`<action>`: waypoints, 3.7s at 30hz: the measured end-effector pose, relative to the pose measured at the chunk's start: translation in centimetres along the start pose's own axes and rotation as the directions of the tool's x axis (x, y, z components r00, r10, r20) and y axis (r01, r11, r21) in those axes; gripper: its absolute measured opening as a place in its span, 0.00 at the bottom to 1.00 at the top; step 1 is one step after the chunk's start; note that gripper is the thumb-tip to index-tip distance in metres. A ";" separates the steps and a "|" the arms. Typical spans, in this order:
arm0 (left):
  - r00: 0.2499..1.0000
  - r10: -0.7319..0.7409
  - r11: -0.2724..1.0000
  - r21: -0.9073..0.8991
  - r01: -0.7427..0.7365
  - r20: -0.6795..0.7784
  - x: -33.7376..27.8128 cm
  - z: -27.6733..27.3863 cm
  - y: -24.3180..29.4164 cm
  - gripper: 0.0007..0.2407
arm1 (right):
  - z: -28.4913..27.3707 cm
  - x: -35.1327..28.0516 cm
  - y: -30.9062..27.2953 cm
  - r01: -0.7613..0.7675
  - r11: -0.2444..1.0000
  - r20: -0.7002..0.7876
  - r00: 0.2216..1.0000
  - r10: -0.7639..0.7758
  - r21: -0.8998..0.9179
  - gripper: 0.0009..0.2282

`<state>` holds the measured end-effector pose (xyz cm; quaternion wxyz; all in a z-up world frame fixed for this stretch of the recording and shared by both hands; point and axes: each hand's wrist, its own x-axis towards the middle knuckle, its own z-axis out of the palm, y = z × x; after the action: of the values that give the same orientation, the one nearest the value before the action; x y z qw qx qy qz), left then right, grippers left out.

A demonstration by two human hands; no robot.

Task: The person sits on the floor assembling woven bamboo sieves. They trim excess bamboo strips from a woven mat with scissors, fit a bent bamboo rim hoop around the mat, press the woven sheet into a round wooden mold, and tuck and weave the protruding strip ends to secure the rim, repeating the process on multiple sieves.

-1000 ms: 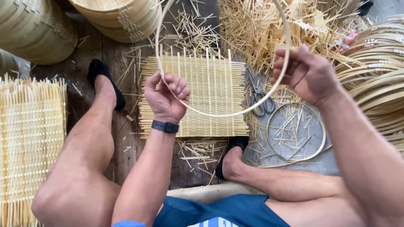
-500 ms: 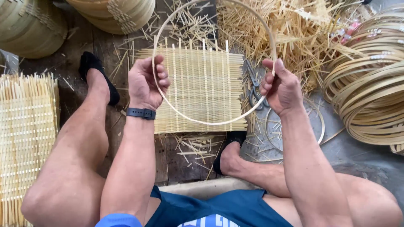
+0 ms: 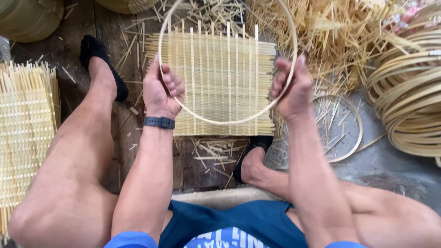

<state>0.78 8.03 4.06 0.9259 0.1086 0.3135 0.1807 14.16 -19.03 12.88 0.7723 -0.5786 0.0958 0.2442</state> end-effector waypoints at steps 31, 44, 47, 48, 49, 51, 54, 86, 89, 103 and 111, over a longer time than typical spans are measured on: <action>0.818 0.570 -0.229 0.971 0.063 0.081 5.5 -10.7 -0.7 0.04 | -8.0 8.4 13.7 0.007 0.423 -0.147 0.932 -0.331 -0.906 0.09; 0.877 0.481 -0.078 0.996 0.040 0.002 6.1 -9.6 0.7 0.08 | -7.6 8.2 12.6 0.032 0.477 -0.120 0.951 -0.284 -0.878 0.09; 0.884 0.467 -0.031 0.999 0.013 0.003 6.2 -10.6 0.8 0.08 | -7.5 7.8 13.2 -0.013 0.569 -0.168 0.961 -0.220 -0.822 0.09; 0.879 0.476 -0.029 1.000 0.002 0.012 6.5 -10.6 0.7 0.08 | -7.7 8.0 13.3 0.006 0.624 -0.166 0.962 -0.218 -0.781 0.09; 0.879 0.477 -0.035 0.999 -0.004 0.020 6.6 -10.6 0.9 0.08 | -7.6 8.1 13.4 0.011 0.629 -0.167 0.960 -0.223 -0.777 0.09; 0.902 0.430 0.011 0.999 0.039 -0.040 6.6 -10.5 0.7 0.08 | -7.8 8.0 13.4 -0.005 0.681 -0.172 0.969 -0.178 -0.732 0.08; 0.887 0.461 -0.017 0.999 0.047 -0.034 7.1 -10.6 0.3 0.07 | -7.9 8.4 13.6 -0.023 0.628 -0.184 0.964 -0.192 -0.778 0.09; 0.864 0.063 -0.439 0.791 -0.425 0.499 18.4 0.6 -5.0 0.11 | 1.7 0.4 20.2 0.798 -0.283 0.839 0.543 -0.049 -0.533 0.35; 0.833 0.051 -0.391 0.779 -0.491 0.551 19.9 -1.1 -6.0 0.11 | -0.6 4.8 19.8 0.830 -0.118 0.837 0.532 -0.128 -0.546 0.25; 0.980 -0.140 -0.640 0.743 -0.196 0.139 19.2 2.9 -6.1 0.22 | 1.4 21.6 14.3 0.605 0.134 0.550 0.780 -0.299 -0.785 0.05; 0.987 -0.128 -0.430 0.903 0.030 -0.094 22.1 2.9 -5.6 0.22 | -2.3 16.8 16.3 0.168 0.144 0.113 0.938 -0.328 -0.975 0.18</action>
<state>20.39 11.55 -7.39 0.4248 0.8198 0.3006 -0.2393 21.05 -13.30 -8.89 0.2500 -0.9562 -0.1288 0.0808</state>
